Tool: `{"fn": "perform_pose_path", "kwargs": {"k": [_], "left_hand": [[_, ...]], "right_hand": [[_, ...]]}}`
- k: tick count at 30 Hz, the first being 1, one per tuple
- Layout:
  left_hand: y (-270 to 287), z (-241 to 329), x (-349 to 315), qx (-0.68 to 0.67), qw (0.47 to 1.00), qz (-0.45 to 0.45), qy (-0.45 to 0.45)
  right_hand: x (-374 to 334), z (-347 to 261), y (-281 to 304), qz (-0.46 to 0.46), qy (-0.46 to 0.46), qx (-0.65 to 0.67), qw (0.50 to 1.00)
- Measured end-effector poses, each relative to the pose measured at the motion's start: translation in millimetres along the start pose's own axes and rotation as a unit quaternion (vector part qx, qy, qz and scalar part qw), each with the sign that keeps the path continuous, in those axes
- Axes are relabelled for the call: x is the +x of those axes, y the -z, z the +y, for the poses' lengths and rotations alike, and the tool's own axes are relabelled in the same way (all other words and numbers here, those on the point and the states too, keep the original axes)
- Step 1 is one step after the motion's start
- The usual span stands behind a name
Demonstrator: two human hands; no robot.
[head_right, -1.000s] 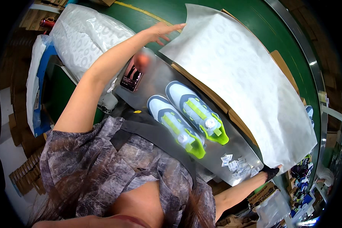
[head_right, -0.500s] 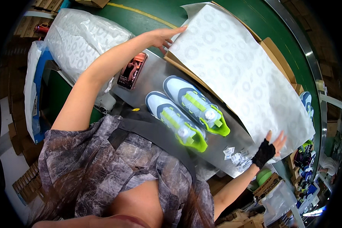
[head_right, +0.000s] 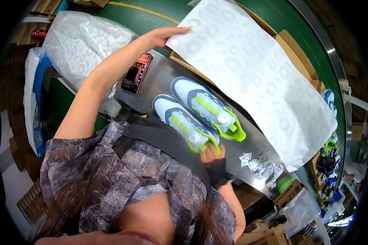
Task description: The person repeatedly packs pairs of sneakers into cardboard boxes on a conveyor belt. They place tissue paper inside each box, insert the shoes, and close the box before moving it down the line.
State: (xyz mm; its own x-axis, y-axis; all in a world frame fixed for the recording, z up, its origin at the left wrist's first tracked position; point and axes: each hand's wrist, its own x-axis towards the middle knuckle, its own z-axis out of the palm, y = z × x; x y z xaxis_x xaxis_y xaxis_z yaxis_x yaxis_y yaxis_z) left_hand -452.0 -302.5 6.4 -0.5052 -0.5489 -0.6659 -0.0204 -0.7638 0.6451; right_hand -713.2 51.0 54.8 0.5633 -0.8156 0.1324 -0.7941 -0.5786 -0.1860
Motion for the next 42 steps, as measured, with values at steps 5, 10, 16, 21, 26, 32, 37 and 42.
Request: {"fn": "perform_pose_path", "kwargs": {"k": [5, 10, 16, 21, 26, 32, 37, 42], "left_hand": [[-16.6, -2.5, -11.3, -0.002, 0.999, 0.031, 0.006], [-11.6, -5.0, -4.3, -0.040, 0.999, -0.036, 0.006], [-13.7, -11.9, 1.7, -0.092, 0.994, -0.019, -0.061], [-17.2, -15.5, -0.2, -0.082, 0.990, 0.050, -0.104], [-10.3, -17.4, 2.1, -0.070, 0.986, 0.072, -0.135], [-17.2, 23.6, -37.1, 0.080, 0.938, 0.170, -0.292], [-43.2, 53.4, -31.3, 0.207, 0.860, 0.160, -0.438], [-92.1, 35.4, -14.3, 0.475, 0.712, 0.071, -0.513]], "right_hand": [[31.6, -2.1, 31.6, -0.076, -0.061, -0.031, 0.995], [60.3, 16.6, 98.8, -0.018, -0.119, 0.075, 0.990], [81.5, 89.6, 104.8, 0.319, -0.461, 0.507, 0.655], [0.3, 168.4, 85.7, 0.433, -0.375, 0.767, 0.290], [14.5, 159.1, 97.5, 0.439, -0.436, 0.685, 0.384], [146.7, 132.6, 92.2, 0.308, -0.406, 0.531, 0.676], [237.4, 150.4, -23.1, 0.254, -0.344, 0.331, 0.841], [263.6, 115.6, -51.9, -0.013, -0.327, 0.571, 0.753]]}}
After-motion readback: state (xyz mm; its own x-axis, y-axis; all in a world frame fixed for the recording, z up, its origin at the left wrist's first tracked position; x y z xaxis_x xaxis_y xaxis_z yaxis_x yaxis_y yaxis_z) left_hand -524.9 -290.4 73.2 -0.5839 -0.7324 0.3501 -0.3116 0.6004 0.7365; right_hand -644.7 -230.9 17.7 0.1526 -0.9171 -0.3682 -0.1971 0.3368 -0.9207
